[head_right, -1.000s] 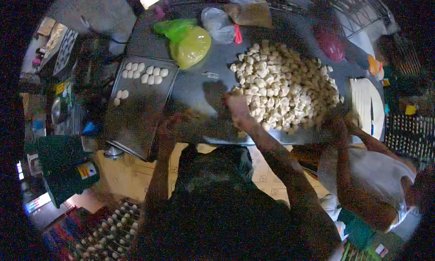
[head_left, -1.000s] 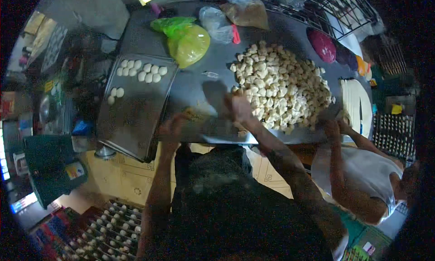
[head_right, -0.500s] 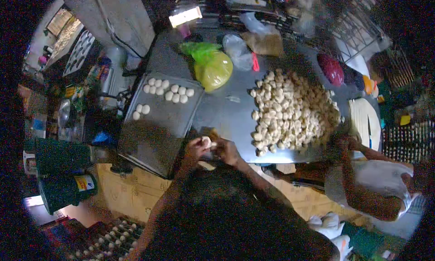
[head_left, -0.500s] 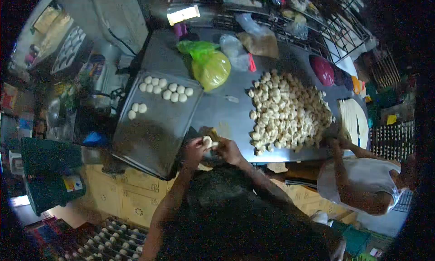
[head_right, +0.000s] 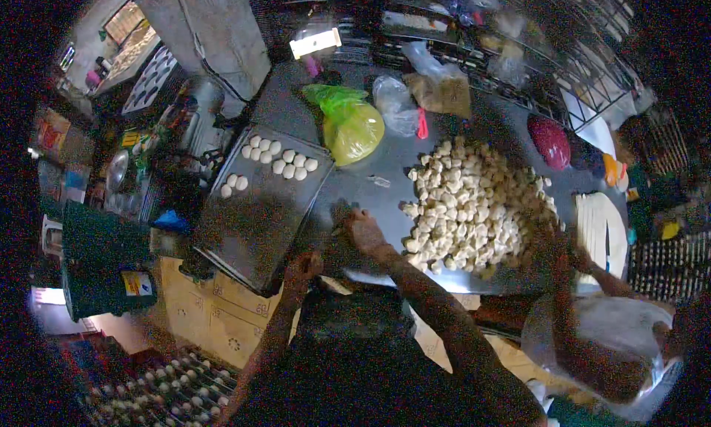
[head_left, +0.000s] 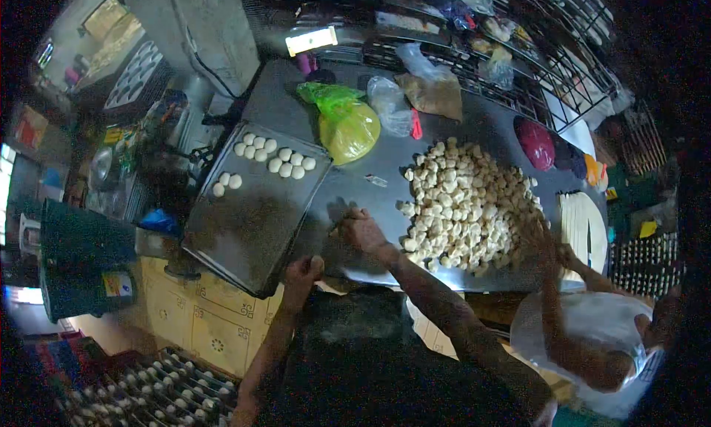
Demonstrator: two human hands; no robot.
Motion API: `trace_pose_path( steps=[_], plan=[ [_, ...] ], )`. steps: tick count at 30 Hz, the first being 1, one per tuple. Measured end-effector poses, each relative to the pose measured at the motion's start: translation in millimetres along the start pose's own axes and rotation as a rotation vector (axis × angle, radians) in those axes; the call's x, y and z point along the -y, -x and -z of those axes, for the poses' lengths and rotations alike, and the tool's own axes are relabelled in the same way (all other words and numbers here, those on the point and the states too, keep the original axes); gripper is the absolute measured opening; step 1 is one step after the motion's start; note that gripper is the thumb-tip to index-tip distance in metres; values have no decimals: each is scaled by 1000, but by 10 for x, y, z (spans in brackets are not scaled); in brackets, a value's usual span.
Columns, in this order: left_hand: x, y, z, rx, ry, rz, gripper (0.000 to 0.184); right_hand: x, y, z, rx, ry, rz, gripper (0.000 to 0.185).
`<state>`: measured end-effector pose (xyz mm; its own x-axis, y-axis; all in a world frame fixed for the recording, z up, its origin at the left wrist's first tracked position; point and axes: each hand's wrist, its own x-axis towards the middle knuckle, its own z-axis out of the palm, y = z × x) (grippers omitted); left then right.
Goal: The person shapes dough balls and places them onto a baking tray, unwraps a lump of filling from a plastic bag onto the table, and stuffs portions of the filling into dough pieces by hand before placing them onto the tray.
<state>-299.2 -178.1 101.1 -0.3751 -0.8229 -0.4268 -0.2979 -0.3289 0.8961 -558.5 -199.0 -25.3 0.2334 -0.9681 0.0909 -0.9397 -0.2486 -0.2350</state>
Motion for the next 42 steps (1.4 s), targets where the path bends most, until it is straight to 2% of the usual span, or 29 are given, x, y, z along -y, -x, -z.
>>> trace_pose_path(
  steps=[1,4,5,7,8,9,12,13,15,17,20,25,28,29,32,33,36,37,40,41,42],
  plan=[
    [30,33,-76,-14,4,-1,25,-124,-3,-141,0,-1,14,36],
    [320,240,-185,-11,330,-838,27,-458,144,-1093,-87,-1563,-59,31],
    [450,323,-158,-12,327,-835,27,-383,136,-1000,-86,-1568,-60,31],
    [729,414,-12,-28,-190,-332,29,-86,-37,-314,-295,-1185,61,26],
    [812,389,25,-30,-440,-74,30,-41,-60,-217,-392,-986,112,23],
    [900,312,25,-20,-441,-79,30,-4,-69,-116,-399,-979,105,23],
    [1087,116,68,172,133,-223,28,44,-26,-151,-316,-964,-33,26],
    [971,85,104,187,138,-227,28,20,-16,-190,-285,-955,-75,27],
    [374,29,232,145,-90,-162,26,-61,12,-376,-211,-939,-151,30],
    [167,-99,343,123,-202,-122,24,-56,52,-510,-167,-935,-192,32],
    [211,-303,477,164,231,-72,24,76,101,-539,-156,-895,-215,33],
    [688,-615,704,263,64,10,19,193,248,-564,-147,-830,-237,36],
    [808,-591,630,350,324,-26,20,139,401,-529,-148,-784,-236,39],
    [817,-549,569,344,325,-33,20,107,422,-530,-149,-783,-227,39],
    [740,-322,404,9,-284,-191,33,76,418,-755,-54,-616,-125,33],
    [656,-248,334,-2,-289,-190,33,168,365,-461,-56,-622,-115,33],
    [354,54,35,-71,-420,-138,25,446,448,651,15,186,114,23],
    [436,104,-45,-81,-420,-128,25,465,497,791,17,178,125,23],
    [757,138,-221,-82,129,-53,22,428,542,1035,-267,6,226,15],
    [770,168,-243,-90,124,-49,22,413,564,1012,-269,-4,230,15],
    [792,208,-276,-113,0,-48,28,388,597,953,-92,-17,161,17]
  ],
)
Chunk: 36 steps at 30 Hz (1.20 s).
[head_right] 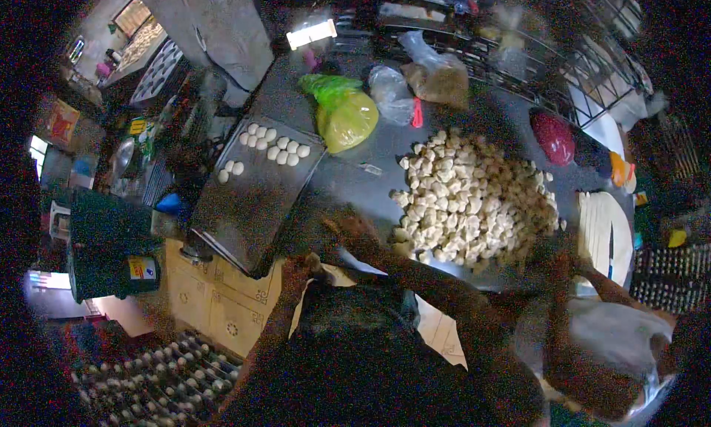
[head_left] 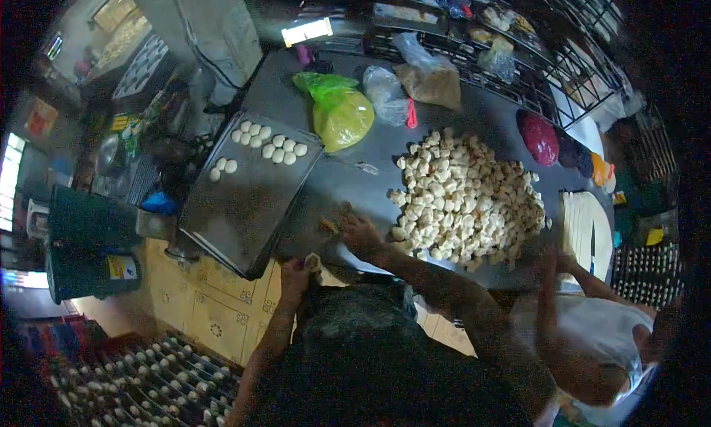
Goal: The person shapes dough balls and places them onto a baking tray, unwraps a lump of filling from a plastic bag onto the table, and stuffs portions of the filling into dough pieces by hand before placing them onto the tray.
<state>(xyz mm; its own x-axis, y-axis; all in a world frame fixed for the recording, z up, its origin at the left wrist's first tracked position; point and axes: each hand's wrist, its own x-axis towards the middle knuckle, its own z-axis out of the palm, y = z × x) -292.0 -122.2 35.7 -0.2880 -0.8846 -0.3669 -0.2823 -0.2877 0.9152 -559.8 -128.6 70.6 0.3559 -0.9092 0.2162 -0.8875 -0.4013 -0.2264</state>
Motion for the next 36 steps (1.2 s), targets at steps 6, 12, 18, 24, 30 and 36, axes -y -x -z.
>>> trace_pose_path(
  steps=[6,12,18,24,30,36],
  plan=[
    [-415,-55,-265,101,231,113,42,-533,548,-3071,-317,-1244,-364,25],
    [-1390,-480,-687,64,397,506,37,113,-50,-471,-286,-931,-462,33],
    [-786,-882,-435,245,379,103,30,284,-205,-442,-132,-319,-688,48],
    [-699,-1104,-197,48,442,39,23,849,-420,14,-41,30,-527,50],
    [-432,-1201,-183,51,550,148,21,867,-265,373,92,-226,-545,45],
    [-821,-1077,-304,347,587,58,22,410,-128,190,-429,-1431,-898,27]
  ],
)
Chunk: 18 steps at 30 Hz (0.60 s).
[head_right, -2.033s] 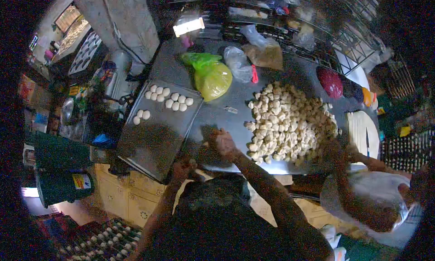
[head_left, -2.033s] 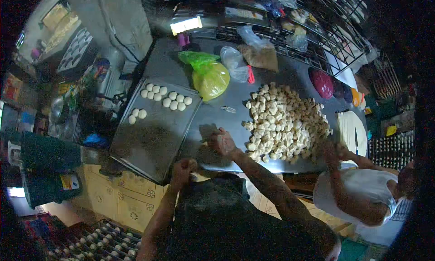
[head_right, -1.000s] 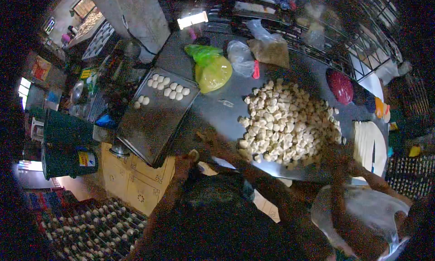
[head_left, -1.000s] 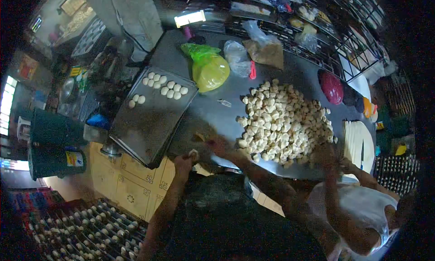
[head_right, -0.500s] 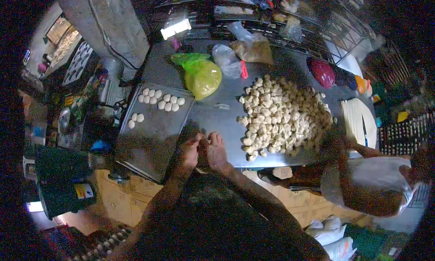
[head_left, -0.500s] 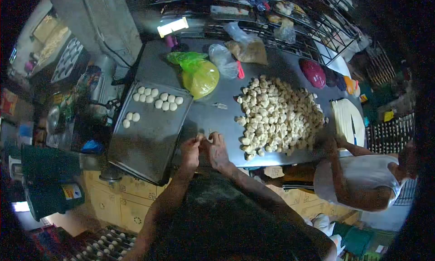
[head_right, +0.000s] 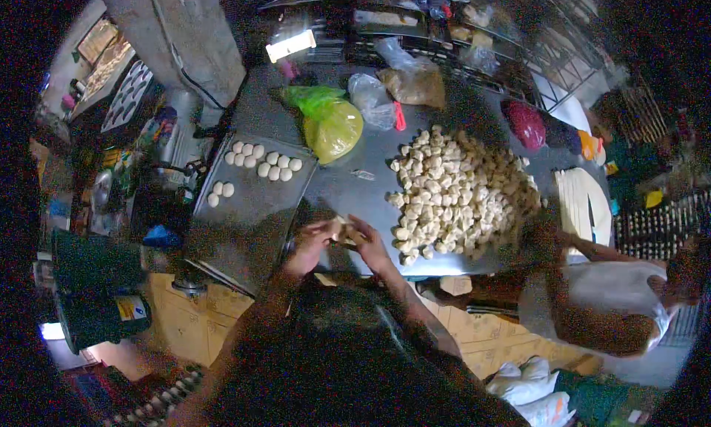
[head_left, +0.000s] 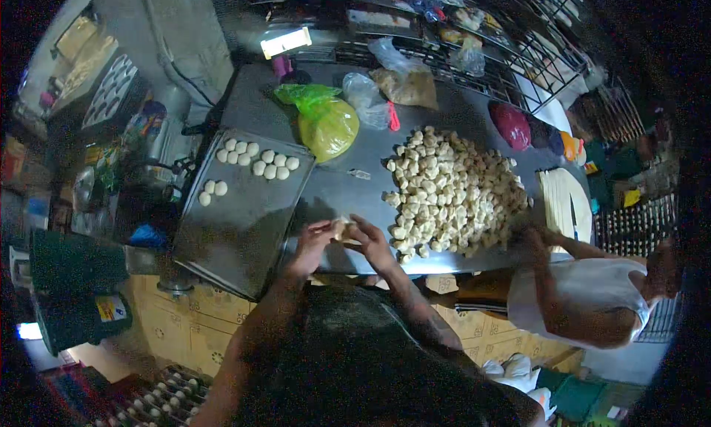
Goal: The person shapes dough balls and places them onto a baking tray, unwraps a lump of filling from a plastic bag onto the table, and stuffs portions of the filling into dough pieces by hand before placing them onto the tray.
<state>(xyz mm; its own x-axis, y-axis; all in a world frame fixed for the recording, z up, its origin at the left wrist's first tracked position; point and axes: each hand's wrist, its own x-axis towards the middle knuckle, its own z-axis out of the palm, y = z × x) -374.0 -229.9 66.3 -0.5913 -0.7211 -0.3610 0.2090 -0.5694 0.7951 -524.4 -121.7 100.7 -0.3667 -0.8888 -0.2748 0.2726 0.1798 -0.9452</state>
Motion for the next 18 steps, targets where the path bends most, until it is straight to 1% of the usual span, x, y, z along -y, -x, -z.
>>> trace_pose_path(
  steps=[1,2,3,4,5,6,7,8,9,10,11,12,13,14,15,16,17,18],
  plan=[
    [33,-41,1,-6,-5,-9,22,52,-33,48,65,-81,-33,23],
    [164,-131,73,5,-175,-46,23,101,-52,91,127,-164,-68,21],
    [269,-196,113,17,-345,-78,24,163,-58,130,133,-171,-68,21],
    [391,-240,151,29,-514,-106,26,219,-59,177,146,-128,-74,20],
    [414,-223,105,24,-518,-101,26,264,-44,235,158,-84,-83,19],
    [384,-179,9,64,-592,-167,22,273,-11,323,172,-38,-96,18],
    [341,-136,-102,102,-664,-234,17,79,-50,470,178,-40,-104,18],
    [302,-91,-228,141,-738,-304,13,-260,-168,638,176,61,26,18],
    [293,-44,-353,129,-740,-303,13,-616,-312,802,174,160,159,19],
    [312,22,-473,82,-732,-319,18,-679,-342,867,169,255,291,20],
    [329,91,-587,37,-724,-332,23,-740,-355,950,174,248,285,20],
    [374,132,-643,-8,-716,-344,28,-587,-338,973,196,404,316,20],
    [489,117,-602,-15,-719,-335,28,-439,-307,997,217,562,344,20],
    [639,42,-508,-89,-733,-311,28,-288,-268,1015,240,722,376,20],
    [808,-54,-389,-160,-746,-289,28,-114,-206,1008,244,720,374,20],
    [902,-105,-359,-227,-757,-268,28,70,-136,987,245,691,463,22],
    [712,-32,-578,-226,-753,-268,28,221,-86,978,246,663,553,23],
    [496,74,-776,-231,-688,-186,27,302,-73,991,248,634,645,24]
  ],
)
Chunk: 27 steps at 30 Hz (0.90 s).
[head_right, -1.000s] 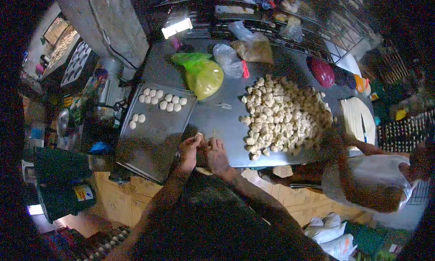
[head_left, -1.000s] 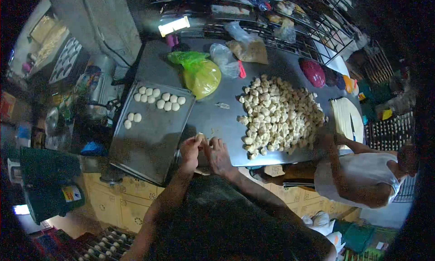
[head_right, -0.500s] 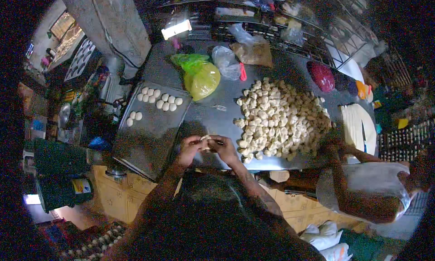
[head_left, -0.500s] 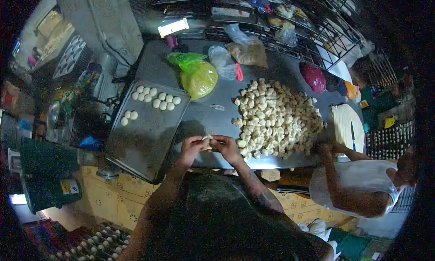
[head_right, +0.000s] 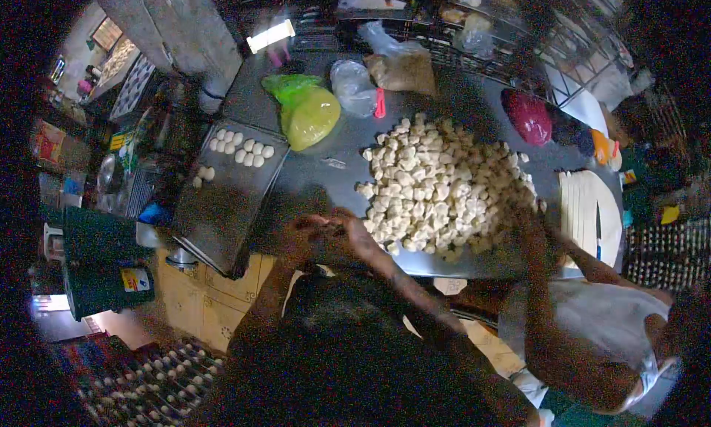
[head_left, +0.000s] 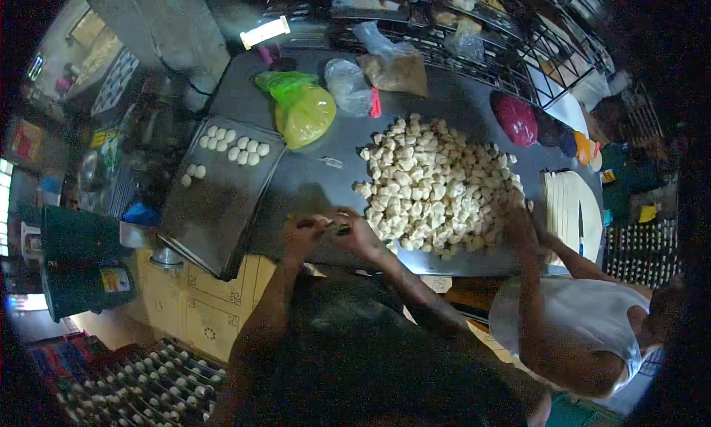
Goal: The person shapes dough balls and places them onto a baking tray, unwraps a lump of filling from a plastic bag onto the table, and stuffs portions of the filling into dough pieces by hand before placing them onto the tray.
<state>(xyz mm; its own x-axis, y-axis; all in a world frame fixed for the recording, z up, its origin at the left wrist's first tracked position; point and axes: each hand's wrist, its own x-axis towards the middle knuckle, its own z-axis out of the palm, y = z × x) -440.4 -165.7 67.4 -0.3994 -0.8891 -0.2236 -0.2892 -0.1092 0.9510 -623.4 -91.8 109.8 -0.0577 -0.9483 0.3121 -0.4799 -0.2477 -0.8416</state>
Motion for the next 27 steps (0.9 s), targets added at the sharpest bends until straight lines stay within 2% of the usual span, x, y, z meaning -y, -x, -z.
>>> trace_pose_path(
  steps=[1,2,3,4,5,8,10,12,14,15,17,18,19,20,21,22,24,25,27],
  plan=[
    [-446,108,32,19,56,86,26,-37,3,21,3,1,2,24],
    [-653,172,48,39,109,174,26,-106,25,12,30,-143,-106,26],
    [-646,200,44,38,109,176,26,-174,47,0,56,-286,-215,28],
    [-626,229,42,34,11,74,26,-219,56,3,83,-429,-322,30],
    [-600,254,39,30,-86,-29,25,-267,68,17,85,-430,-321,30],
    [-501,296,64,17,-261,-213,26,-300,57,39,88,-329,-40,30],
    [-422,376,148,23,-423,-377,27,-219,90,-39,163,-263,-44,28],
    [-492,377,277,60,-487,-391,28,-155,47,-84,295,-97,-31,24],
    [-618,361,381,136,-613,-422,30,-133,-9,-237,284,-35,-34,22],
    [-609,341,403,128,-609,-413,30,-112,-36,-365,265,20,-37,21],
    [-607,270,430,65,-612,-168,31,33,-134,-557,247,72,-40,20],
    [-604,242,449,36,-610,-48,32,167,-193,-615,236,120,-141,18],
    [-560,204,458,35,-606,-47,32,336,-289,-645,223,171,-240,17],
    [-466,149,446,48,-204,-36,30,415,-369,-697,210,224,-340,16],
    [-378,95,462,60,197,-24,28,323,-435,-752,212,228,-339,16],
    [-349,53,551,70,597,-12,27,120,-512,-788,264,303,-231,17],
    [-365,-82,948,6,489,-32,28,-154,-669,-977,374,442,-11,18],
    [-397,-142,1200,-57,380,-48,28,-122,-741,-1153,391,435,-6,18],
    [-256,-167,1623,-147,280,-50,29,-57,-887,-1493,200,41,-301,19]
  ],
)
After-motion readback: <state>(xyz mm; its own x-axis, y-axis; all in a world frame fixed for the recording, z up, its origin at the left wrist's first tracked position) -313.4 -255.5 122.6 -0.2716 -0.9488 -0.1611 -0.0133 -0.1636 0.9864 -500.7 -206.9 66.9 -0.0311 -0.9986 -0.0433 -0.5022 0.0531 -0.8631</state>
